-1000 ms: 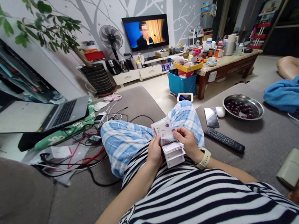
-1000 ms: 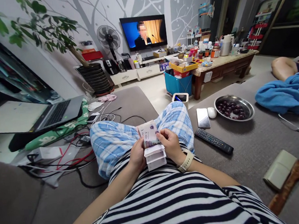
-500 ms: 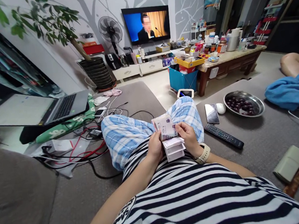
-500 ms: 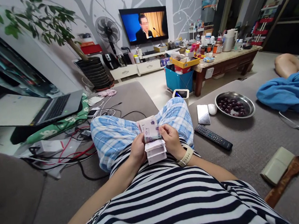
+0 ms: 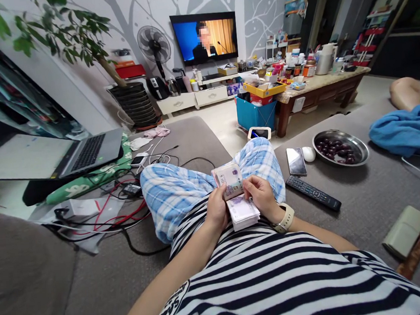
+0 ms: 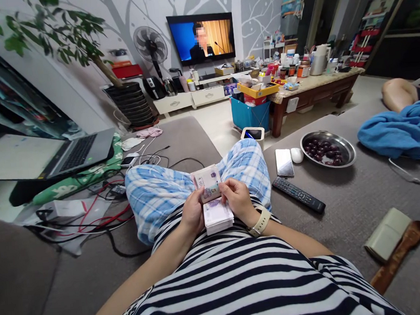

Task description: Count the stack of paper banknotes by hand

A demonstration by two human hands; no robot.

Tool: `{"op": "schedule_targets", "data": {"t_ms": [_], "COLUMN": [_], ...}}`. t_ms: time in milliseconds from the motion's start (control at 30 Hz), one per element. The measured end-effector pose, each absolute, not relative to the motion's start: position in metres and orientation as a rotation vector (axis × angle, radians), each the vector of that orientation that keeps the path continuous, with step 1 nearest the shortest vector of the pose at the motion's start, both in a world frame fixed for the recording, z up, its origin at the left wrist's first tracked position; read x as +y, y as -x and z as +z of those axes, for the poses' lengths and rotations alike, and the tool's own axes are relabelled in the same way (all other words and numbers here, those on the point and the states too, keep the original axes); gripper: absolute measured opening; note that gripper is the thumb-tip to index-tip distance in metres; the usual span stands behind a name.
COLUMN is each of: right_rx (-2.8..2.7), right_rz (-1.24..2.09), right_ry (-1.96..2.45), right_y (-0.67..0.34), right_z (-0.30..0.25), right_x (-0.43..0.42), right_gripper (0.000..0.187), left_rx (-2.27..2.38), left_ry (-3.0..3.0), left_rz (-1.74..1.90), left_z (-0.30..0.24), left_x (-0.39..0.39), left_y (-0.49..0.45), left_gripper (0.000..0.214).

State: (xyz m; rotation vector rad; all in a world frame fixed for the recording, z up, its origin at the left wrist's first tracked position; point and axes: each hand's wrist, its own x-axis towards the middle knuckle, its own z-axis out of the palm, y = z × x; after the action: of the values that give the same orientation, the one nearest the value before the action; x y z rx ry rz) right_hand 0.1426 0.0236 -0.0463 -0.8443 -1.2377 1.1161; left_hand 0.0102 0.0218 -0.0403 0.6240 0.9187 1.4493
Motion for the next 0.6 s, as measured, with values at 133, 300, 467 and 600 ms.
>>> {"op": "schedule_targets", "data": {"t_ms": [133,300,467,600], "right_rx": [-1.188,-1.199,-1.267,-1.273], "right_rz": [1.071,1.017,0.963,0.956], "right_ry": [0.937,0.995,1.012,1.013], "right_y": [-0.1418,-0.143,-0.1449,-0.1447], "right_z": [-0.0489,-0.0493,-0.0481,-0.0476], "right_x": [0.0264,0.0273,0.0273,0.0272], "right_gripper": [0.035,0.032,0.035,0.036], "left_rx": [0.947,0.931,0.925,0.93], "left_ry": [-0.616,-0.648,-0.632,-0.63], "left_rz": [1.431,1.382,1.382,1.39], "left_z": [-0.0358,-0.033,-0.0323,-0.0302], "left_x": [0.0191,0.0164,0.0164,0.0158], "left_y": [-0.0102,-0.0102,-0.0112,-0.0119], "left_gripper": [0.032,0.029,0.032,0.031]}}
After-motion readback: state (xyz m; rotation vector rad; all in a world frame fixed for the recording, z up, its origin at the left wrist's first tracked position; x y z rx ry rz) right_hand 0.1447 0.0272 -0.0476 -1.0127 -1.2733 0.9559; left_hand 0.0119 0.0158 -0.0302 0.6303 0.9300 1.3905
